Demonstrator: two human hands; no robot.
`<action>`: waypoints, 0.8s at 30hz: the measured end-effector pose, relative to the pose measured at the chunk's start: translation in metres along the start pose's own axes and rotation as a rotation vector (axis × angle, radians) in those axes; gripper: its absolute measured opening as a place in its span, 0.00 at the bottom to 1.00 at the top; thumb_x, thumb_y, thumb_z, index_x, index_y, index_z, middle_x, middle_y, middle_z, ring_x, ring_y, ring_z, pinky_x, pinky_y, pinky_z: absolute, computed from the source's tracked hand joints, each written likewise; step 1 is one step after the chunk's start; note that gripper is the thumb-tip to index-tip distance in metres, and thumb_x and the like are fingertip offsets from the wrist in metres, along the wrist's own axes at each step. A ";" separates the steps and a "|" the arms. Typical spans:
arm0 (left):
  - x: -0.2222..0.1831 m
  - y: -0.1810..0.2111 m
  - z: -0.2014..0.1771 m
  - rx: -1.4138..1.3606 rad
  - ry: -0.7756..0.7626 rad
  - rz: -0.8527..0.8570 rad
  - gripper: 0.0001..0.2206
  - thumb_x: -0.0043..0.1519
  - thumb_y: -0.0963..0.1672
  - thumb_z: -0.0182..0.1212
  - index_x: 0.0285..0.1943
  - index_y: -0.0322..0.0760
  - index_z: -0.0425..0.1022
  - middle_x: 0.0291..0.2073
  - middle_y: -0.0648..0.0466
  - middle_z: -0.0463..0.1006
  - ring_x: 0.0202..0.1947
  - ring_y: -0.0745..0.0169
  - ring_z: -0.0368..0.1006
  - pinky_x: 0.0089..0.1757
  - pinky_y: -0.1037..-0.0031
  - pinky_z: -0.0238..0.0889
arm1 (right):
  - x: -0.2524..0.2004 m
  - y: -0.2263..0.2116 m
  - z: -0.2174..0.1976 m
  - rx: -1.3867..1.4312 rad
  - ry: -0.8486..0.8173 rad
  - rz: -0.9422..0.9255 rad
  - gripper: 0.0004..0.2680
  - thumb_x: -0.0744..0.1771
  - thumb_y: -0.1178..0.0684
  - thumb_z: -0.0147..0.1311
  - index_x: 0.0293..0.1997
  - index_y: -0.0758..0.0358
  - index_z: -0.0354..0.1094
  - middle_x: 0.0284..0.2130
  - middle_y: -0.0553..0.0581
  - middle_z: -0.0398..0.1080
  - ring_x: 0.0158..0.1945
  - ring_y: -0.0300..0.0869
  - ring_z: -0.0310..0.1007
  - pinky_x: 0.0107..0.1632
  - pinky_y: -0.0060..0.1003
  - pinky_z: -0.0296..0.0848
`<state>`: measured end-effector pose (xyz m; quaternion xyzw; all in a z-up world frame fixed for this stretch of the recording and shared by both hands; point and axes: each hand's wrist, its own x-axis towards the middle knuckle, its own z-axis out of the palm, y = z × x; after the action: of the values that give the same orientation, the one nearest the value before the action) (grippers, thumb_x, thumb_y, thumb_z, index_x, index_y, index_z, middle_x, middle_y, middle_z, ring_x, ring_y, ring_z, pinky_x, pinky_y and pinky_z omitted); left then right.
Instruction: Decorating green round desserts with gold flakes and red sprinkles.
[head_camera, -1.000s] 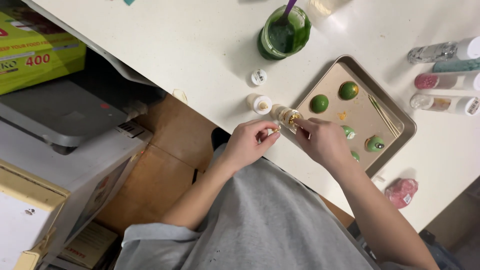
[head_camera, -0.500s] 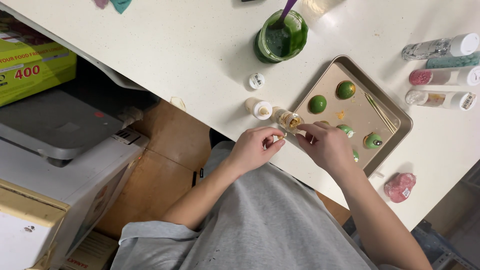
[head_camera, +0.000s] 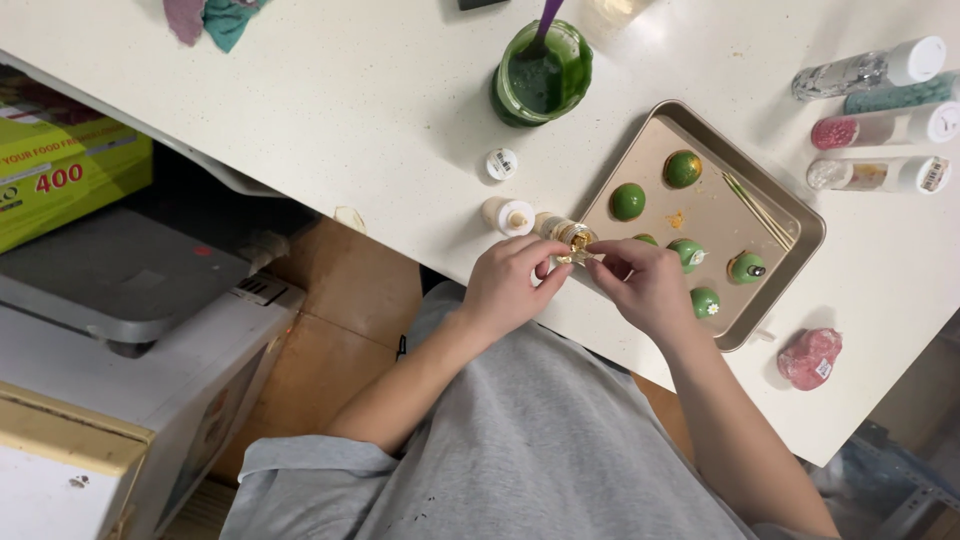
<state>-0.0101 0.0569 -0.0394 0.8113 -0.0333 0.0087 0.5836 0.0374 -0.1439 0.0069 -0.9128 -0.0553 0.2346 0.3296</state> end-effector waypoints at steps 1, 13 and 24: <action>0.002 0.001 0.003 0.001 -0.004 0.001 0.08 0.61 0.44 0.69 0.46 0.40 0.80 0.26 0.57 0.75 0.26 0.62 0.73 0.32 0.71 0.66 | 0.001 0.000 0.001 0.002 0.002 0.002 0.08 0.64 0.57 0.62 0.46 0.64 0.78 0.24 0.54 0.74 0.25 0.35 0.70 0.30 0.33 0.71; 0.015 0.010 0.014 0.187 -0.018 0.057 0.10 0.62 0.43 0.63 0.51 0.39 0.80 0.32 0.54 0.80 0.28 0.57 0.78 0.31 0.68 0.70 | 0.004 -0.009 -0.004 -0.087 0.040 -0.137 0.06 0.64 0.57 0.63 0.43 0.63 0.79 0.27 0.56 0.74 0.28 0.42 0.72 0.34 0.38 0.72; 0.017 0.004 0.017 0.205 -0.062 -0.009 0.04 0.62 0.43 0.63 0.41 0.39 0.79 0.32 0.53 0.81 0.29 0.54 0.78 0.31 0.65 0.70 | -0.005 0.007 -0.002 0.076 0.081 -0.044 0.03 0.66 0.58 0.62 0.41 0.64 0.78 0.26 0.53 0.74 0.25 0.34 0.70 0.30 0.30 0.69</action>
<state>0.0067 0.0391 -0.0405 0.8667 -0.0467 -0.0157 0.4963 0.0340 -0.1521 0.0057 -0.9070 -0.0529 0.1920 0.3711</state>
